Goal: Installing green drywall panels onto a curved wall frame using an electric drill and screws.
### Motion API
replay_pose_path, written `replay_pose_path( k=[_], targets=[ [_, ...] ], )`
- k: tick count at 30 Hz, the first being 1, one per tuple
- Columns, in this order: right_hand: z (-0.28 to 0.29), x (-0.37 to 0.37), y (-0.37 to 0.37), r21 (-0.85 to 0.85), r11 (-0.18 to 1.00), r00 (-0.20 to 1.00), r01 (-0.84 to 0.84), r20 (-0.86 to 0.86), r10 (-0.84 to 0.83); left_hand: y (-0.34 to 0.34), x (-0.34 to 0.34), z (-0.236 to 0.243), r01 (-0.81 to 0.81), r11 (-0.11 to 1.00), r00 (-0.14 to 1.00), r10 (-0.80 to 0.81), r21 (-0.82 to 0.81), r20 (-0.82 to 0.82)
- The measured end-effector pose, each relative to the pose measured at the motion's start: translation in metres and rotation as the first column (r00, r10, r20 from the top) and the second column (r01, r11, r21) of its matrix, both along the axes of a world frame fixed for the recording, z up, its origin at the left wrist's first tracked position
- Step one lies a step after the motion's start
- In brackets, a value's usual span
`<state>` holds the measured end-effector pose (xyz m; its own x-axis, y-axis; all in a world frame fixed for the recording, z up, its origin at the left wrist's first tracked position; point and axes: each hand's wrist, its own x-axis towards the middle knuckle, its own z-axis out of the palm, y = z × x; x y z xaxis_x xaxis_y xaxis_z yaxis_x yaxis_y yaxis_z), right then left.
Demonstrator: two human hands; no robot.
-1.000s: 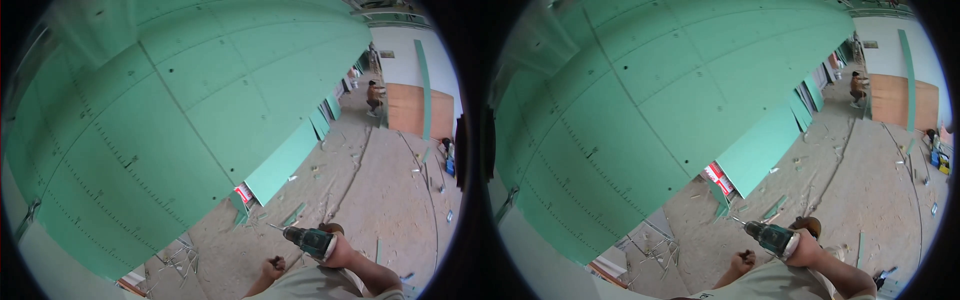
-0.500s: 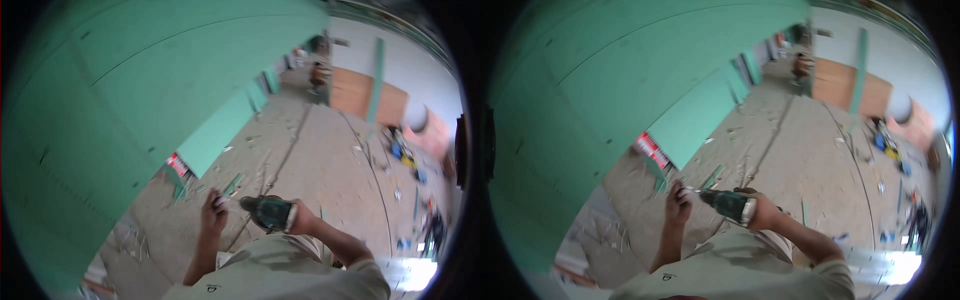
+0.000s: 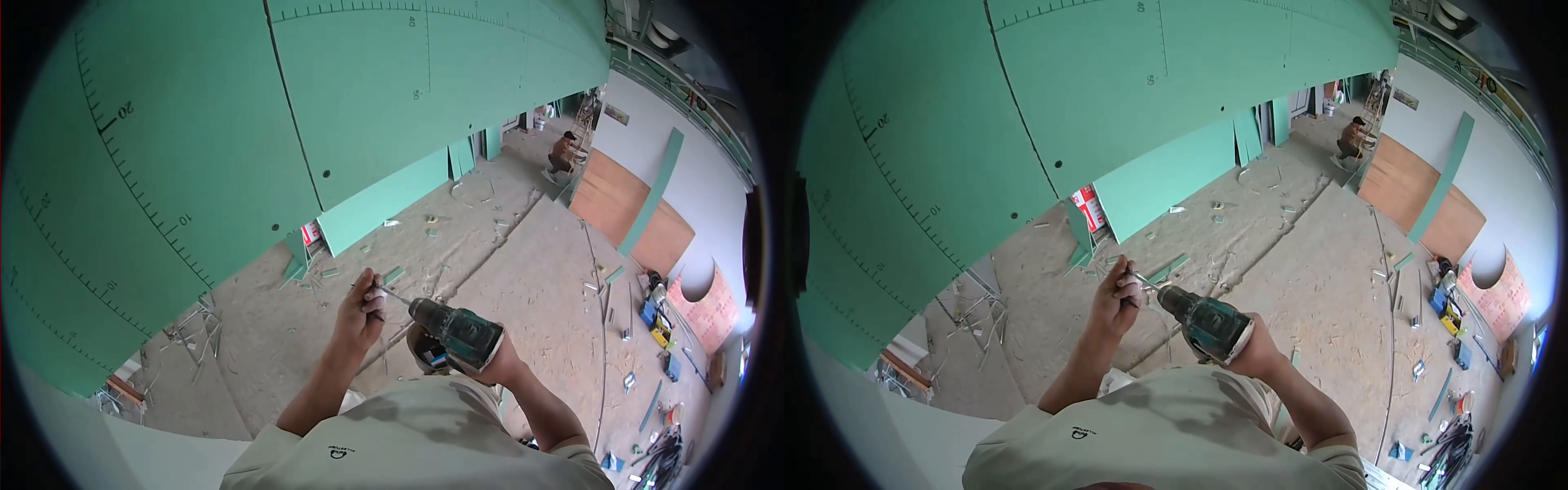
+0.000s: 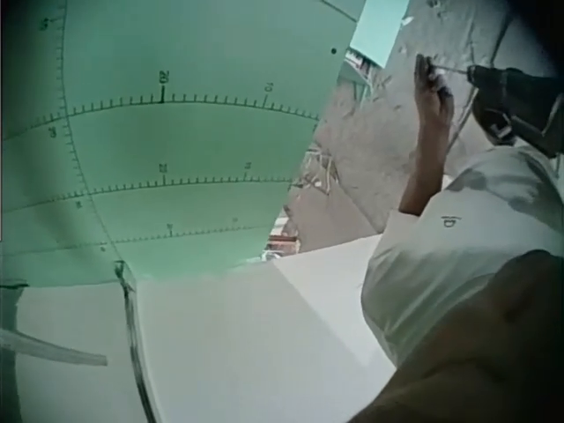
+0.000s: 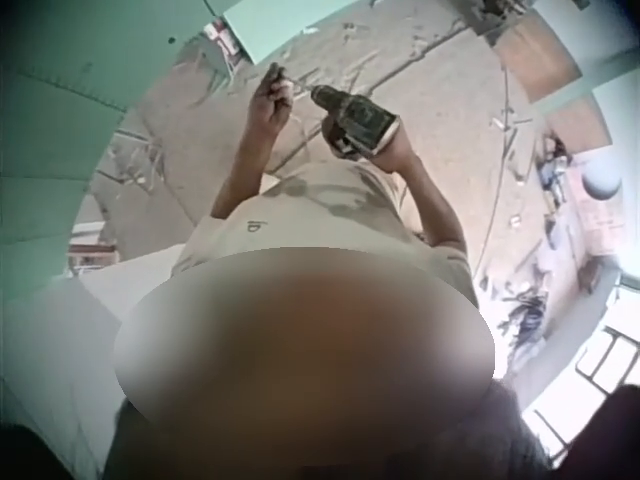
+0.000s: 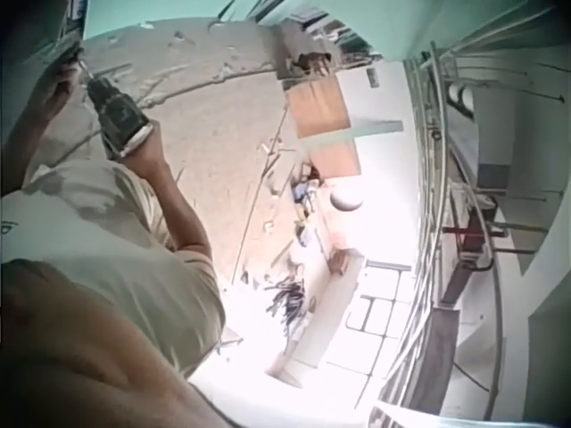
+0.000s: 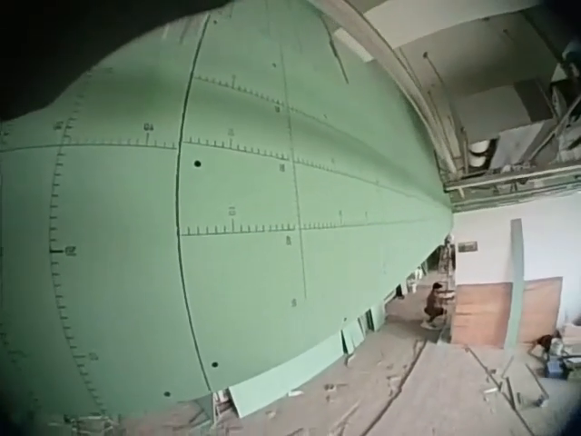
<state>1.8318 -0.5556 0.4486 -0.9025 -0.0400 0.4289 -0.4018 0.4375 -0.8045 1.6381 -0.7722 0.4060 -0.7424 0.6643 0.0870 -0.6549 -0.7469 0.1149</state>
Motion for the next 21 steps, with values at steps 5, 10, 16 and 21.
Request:
replay_pose_path(
  k=[5,10,16,21],
  targets=[
    [0.000,-0.004,0.001,-0.077,0.997,1.000,-0.018,-0.021,0.016,0.005,0.010,0.011,-0.068,0.997,0.998,0.068,-0.038,0.009],
    [-0.009,-0.009,0.001,-0.093,0.995,0.986,-0.021,-0.167,0.005,0.011,0.018,0.011,-0.142,0.988,0.990,0.143,-0.061,0.006],
    [-0.005,-0.003,0.018,0.328,0.937,0.902,0.122,-0.431,0.034,-0.003,0.025,0.046,-0.200,0.961,0.976,0.180,-0.192,-0.120],
    [0.089,0.037,0.001,-0.030,0.977,0.977,0.212,0.013,-0.212,-0.049,0.009,0.104,-0.646,0.763,0.605,0.483,-0.035,-0.633]
  ],
)
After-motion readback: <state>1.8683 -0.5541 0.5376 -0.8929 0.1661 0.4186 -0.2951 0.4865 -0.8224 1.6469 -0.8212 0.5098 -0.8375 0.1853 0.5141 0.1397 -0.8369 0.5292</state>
